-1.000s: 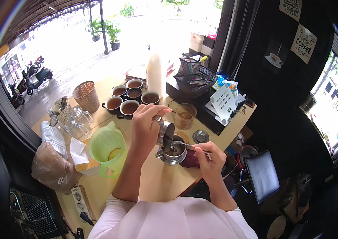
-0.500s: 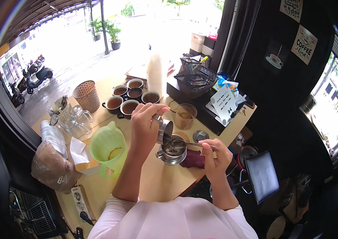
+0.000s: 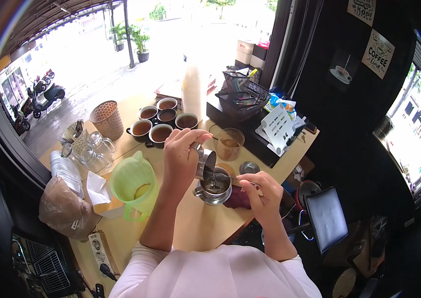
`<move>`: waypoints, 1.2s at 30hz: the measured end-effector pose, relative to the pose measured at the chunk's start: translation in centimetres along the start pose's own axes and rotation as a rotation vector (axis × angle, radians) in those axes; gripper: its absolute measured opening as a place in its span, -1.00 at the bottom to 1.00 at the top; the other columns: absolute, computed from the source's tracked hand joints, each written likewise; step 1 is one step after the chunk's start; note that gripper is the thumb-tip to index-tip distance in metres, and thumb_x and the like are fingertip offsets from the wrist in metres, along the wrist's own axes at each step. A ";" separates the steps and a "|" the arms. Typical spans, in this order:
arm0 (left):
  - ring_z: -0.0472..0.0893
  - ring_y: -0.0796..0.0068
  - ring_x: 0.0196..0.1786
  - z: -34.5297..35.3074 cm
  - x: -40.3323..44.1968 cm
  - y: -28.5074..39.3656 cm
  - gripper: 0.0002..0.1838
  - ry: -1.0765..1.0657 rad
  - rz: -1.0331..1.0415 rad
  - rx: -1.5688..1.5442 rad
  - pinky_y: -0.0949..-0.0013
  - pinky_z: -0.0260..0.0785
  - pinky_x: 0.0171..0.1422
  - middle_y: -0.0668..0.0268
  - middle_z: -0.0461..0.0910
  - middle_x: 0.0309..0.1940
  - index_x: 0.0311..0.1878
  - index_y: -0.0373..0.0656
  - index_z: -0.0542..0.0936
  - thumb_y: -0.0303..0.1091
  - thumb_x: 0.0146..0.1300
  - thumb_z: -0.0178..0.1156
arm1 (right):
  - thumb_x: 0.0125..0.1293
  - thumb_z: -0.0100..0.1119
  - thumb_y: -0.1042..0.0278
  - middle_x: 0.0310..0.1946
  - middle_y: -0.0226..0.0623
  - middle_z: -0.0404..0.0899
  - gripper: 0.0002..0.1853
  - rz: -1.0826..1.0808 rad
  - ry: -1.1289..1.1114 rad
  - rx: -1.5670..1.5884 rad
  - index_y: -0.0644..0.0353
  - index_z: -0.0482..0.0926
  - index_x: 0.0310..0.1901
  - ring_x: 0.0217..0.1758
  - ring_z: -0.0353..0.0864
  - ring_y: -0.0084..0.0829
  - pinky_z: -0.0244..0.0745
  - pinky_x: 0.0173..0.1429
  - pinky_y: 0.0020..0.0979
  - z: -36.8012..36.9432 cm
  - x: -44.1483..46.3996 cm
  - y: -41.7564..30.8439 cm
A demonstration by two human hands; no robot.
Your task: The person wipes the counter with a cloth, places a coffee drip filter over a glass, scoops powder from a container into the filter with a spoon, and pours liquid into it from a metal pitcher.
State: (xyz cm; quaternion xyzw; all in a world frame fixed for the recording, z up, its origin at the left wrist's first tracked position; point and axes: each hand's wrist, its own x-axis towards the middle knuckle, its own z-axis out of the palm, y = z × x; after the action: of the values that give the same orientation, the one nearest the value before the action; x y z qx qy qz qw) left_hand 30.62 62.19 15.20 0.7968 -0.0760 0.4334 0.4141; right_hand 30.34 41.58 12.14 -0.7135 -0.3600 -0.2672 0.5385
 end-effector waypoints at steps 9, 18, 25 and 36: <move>0.45 0.50 -0.40 -0.1 0.1 0.0 -0.75 0.001 0.001 -0.016 0.42 0.32 -0.28 0.29 0.52 -0.54 -0.28 -0.29 0.69 -0.68 0.05 0.05 | 0.17 0.36 0.51 -0.53 -0.37 0.56 -0.91 0.011 -0.058 0.061 0.25 0.64 -0.30 -0.57 0.42 -0.60 0.26 -0.53 -0.59 0.4 -0.4 0.1; 0.44 0.52 -0.40 -0.1 0.1 0.2 -0.78 -0.007 -0.024 -0.046 0.44 0.31 -0.27 0.30 0.50 -0.53 -0.27 -0.29 0.69 -0.67 0.09 0.08 | 0.25 0.30 0.51 -0.49 -0.36 0.58 -0.92 0.174 -0.089 0.175 0.30 0.59 -0.30 -0.49 0.51 -0.68 0.29 -0.49 -0.65 0.5 -0.8 0.5; 0.46 0.55 -0.42 -0.3 0.1 0.2 -0.86 -0.045 -0.041 -0.054 0.46 0.32 -0.26 0.31 0.50 -0.52 -0.27 -0.29 0.69 -0.59 0.18 0.14 | 0.31 0.25 0.49 -0.48 -0.42 0.61 -0.92 0.193 -0.078 0.165 0.31 0.59 -0.28 -0.48 0.51 -0.75 0.33 -0.45 -0.68 0.4 -0.9 0.9; 0.42 0.53 -0.39 -0.4 0.0 0.2 -0.89 -0.111 -0.041 -0.092 0.45 0.30 -0.27 0.31 0.54 -0.50 -0.30 -0.27 0.68 -0.55 0.20 0.16 | 0.35 0.20 0.49 -0.42 -0.40 0.63 -0.92 0.272 -0.060 0.276 0.33 0.57 -0.27 -0.43 0.54 -0.72 0.37 -0.42 -0.67 0.4 -1.0 0.8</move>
State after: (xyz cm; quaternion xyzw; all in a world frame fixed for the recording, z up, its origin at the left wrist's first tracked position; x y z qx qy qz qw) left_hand 30.29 62.30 15.43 0.8011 -0.1025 0.3762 0.4542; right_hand 30.41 41.56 10.79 -0.6826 -0.3093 -0.1186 0.6514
